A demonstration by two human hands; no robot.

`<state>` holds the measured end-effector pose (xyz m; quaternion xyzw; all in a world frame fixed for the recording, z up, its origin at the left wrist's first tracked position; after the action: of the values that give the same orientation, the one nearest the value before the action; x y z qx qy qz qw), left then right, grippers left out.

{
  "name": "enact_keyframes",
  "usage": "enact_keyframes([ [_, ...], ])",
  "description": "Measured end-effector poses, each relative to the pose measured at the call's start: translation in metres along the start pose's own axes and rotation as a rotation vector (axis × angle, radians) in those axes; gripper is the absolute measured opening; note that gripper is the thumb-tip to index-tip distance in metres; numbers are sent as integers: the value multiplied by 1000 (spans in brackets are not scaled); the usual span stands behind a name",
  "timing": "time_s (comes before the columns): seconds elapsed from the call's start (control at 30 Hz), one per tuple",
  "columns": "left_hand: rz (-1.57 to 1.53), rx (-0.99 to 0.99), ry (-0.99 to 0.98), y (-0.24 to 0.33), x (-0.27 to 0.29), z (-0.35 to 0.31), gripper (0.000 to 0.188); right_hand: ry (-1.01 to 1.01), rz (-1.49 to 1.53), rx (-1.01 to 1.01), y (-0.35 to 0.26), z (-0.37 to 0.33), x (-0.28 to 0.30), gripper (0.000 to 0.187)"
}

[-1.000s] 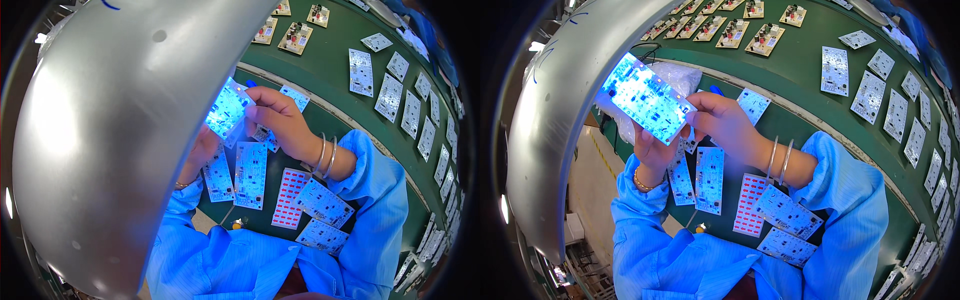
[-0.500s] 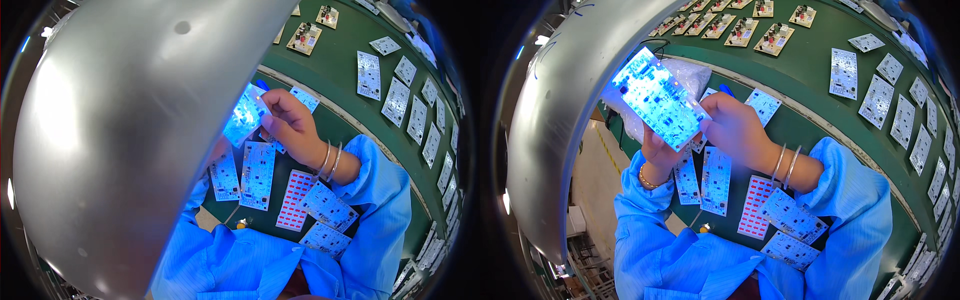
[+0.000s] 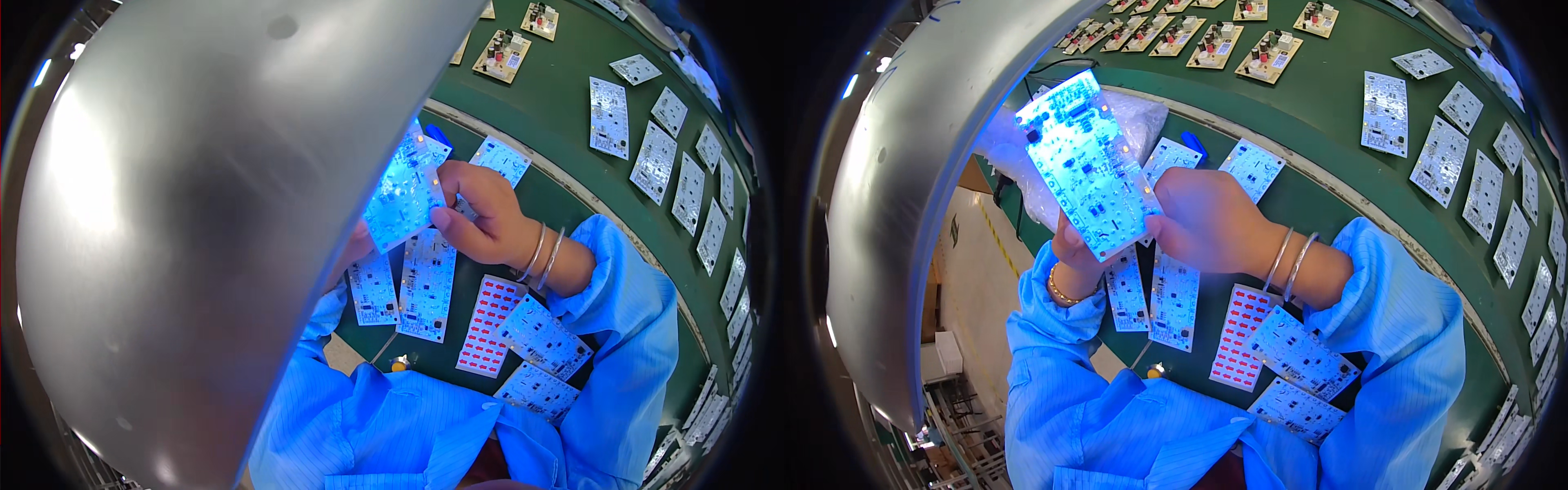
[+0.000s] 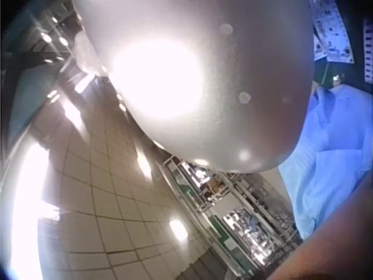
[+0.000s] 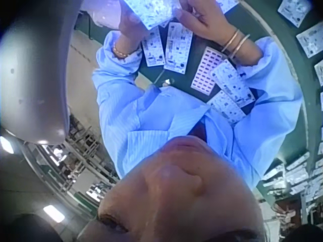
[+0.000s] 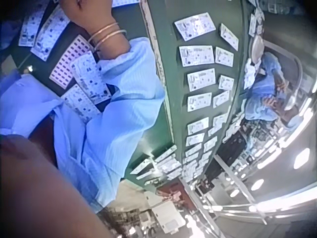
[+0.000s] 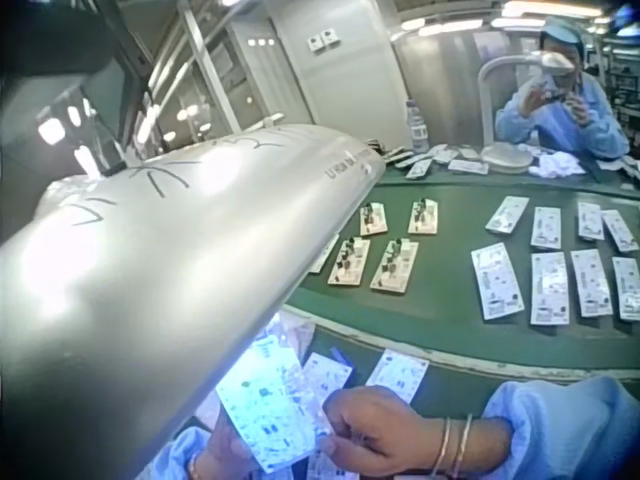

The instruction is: Inspecting and sorting printed circuit boards on an assembly line while applying labels.

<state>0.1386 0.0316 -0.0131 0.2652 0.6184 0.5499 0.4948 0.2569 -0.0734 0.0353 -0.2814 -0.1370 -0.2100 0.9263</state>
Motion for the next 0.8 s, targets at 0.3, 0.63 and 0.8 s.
enact_keyframes([
  [0.3, -256, -22, -290, 9, -36, 16, 80, 64, -15, 25, -2, -3, 5, 16],
  [0.63, -204, 65, -168, -3, -27, 10, 86, 49, -166, 96, -16, 0, 9, 25],
  [0.8, -255, 95, -265, 0, -38, 14, 86, -10, -168, 44, -13, -2, 9, 29],
])
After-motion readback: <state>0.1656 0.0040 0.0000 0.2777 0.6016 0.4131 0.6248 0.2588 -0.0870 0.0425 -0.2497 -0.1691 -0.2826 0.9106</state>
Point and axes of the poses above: each hand's wrist, its own z-axis towards the middle knuckle, its own x-axis out of the back of the hand, y = z × x, the point moved 7 cm from there along z, towards the middle knuckle, and after that the axes turned 13 degrees about x, right-handed, at the moved point
